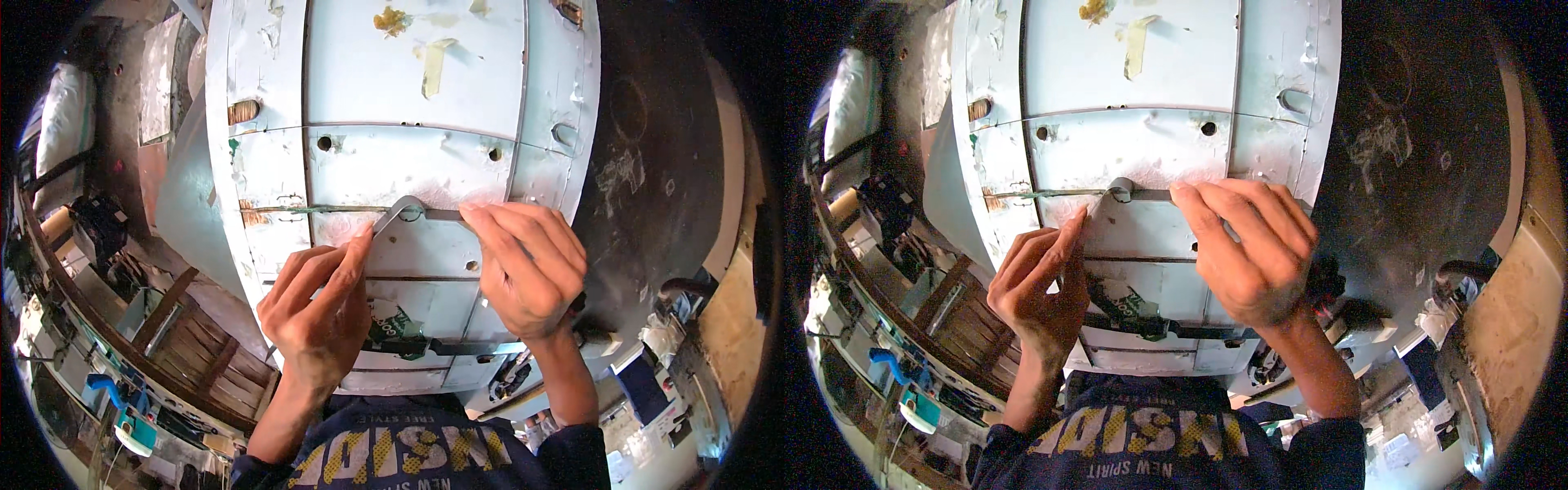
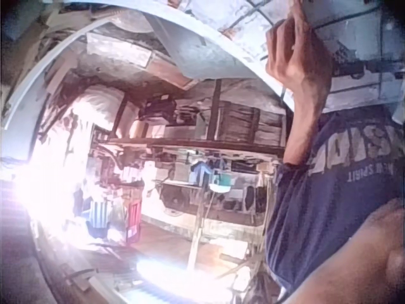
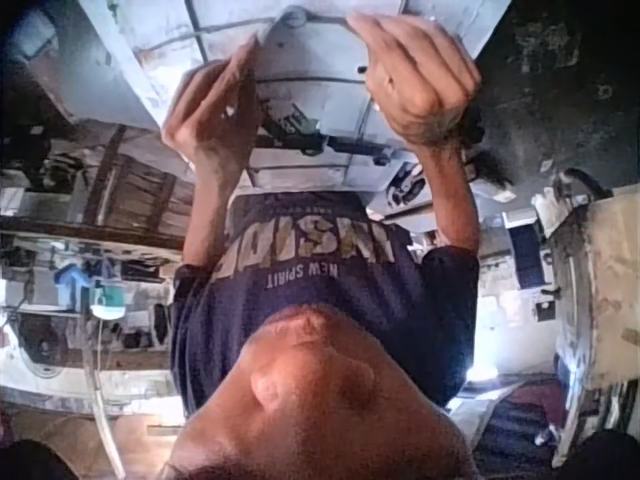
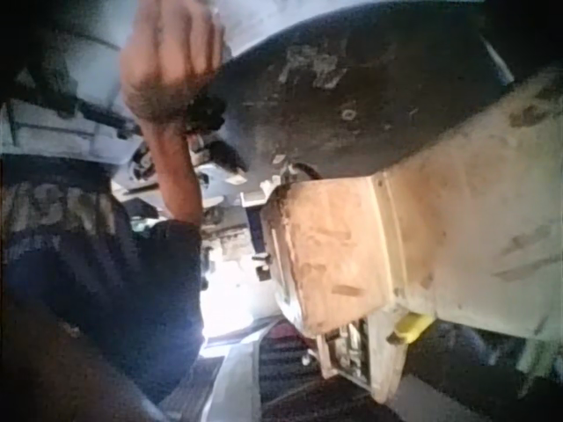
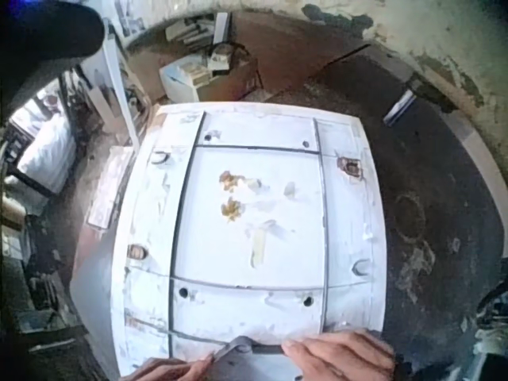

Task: The person cuts metal strips using a manual shearing machine, shapes them with a bending machine, and fits the strips into grooves on a die board.

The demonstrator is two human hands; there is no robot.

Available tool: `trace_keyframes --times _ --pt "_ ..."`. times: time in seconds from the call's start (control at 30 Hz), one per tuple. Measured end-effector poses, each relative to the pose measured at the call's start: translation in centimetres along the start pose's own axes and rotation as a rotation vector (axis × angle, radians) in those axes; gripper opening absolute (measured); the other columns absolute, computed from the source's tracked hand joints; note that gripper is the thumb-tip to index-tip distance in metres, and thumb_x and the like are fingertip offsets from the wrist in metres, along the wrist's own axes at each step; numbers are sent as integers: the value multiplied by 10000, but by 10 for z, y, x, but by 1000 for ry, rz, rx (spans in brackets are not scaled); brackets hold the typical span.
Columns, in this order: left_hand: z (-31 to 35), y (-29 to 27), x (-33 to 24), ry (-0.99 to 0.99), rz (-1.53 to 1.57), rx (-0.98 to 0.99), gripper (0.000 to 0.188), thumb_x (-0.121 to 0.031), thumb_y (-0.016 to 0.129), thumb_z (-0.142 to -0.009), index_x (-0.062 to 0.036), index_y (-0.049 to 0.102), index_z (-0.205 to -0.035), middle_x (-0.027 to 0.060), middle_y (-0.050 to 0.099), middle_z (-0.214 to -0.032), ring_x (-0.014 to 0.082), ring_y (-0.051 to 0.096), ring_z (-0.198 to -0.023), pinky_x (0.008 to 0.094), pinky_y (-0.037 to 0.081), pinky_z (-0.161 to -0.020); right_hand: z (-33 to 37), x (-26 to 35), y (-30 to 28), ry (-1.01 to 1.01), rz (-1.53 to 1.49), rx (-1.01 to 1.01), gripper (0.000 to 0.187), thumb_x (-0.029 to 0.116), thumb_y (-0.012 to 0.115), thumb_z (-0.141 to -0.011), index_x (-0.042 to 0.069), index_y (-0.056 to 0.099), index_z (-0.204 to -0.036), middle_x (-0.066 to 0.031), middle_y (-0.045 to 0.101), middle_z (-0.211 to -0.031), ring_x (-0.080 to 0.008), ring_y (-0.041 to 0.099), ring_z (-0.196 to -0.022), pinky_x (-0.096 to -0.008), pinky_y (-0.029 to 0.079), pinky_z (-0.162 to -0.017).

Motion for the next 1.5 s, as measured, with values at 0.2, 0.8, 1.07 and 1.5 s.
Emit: trace_keyframes --times 0.2,0.8,1.07,1.5 --pt "-1 2 -3 6 2 8 522 129 695 -636 -69 761 -1115 88 694 -797 216 687 -741 308 551 -662 -3 2 -9 55 -27 104 351 -18 740 -690 3 726 -1039 -82 708 -953 -223 674 -871 -346 538 -737" --pt "-3 4 -6 -31 7 2 521 164 628 -667 -79 773 -1105 106 702 -798 208 684 -738 296 543 -713 13 -31 -50 140 23 150 308 -109 684 -654 4 728 -937 -97 700 -885 -253 674 -850 -363 521 -719" --pt "-2 -4 -4 14 42 -30 465 105 694 -696 -82 749 -1118 76 691 -803 203 670 -734 312 538 -617 4 -21 -59 170 21 172 289 -99 679 -689 24 729 -945 -84 687 -856 -262 659 -839 -354 514 -727" --pt "74 -181 -63 -485 669 -244 331 -124 760 -876 24 706 -1167 173 743 -1037 195 715 -943 310 577 -817 -43 185 -67 -184 -30 -200 277 -77 718 -747 7 749 -1009 -86 710 -850 -225 664 -696 -342 503 -619"
Point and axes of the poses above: each hand's wrist, its own z-axis away from the middle knuckle, its own y-axis out of the palm, x = y × z, the point moved 1 cm from there along -z, towards the middle knuckle
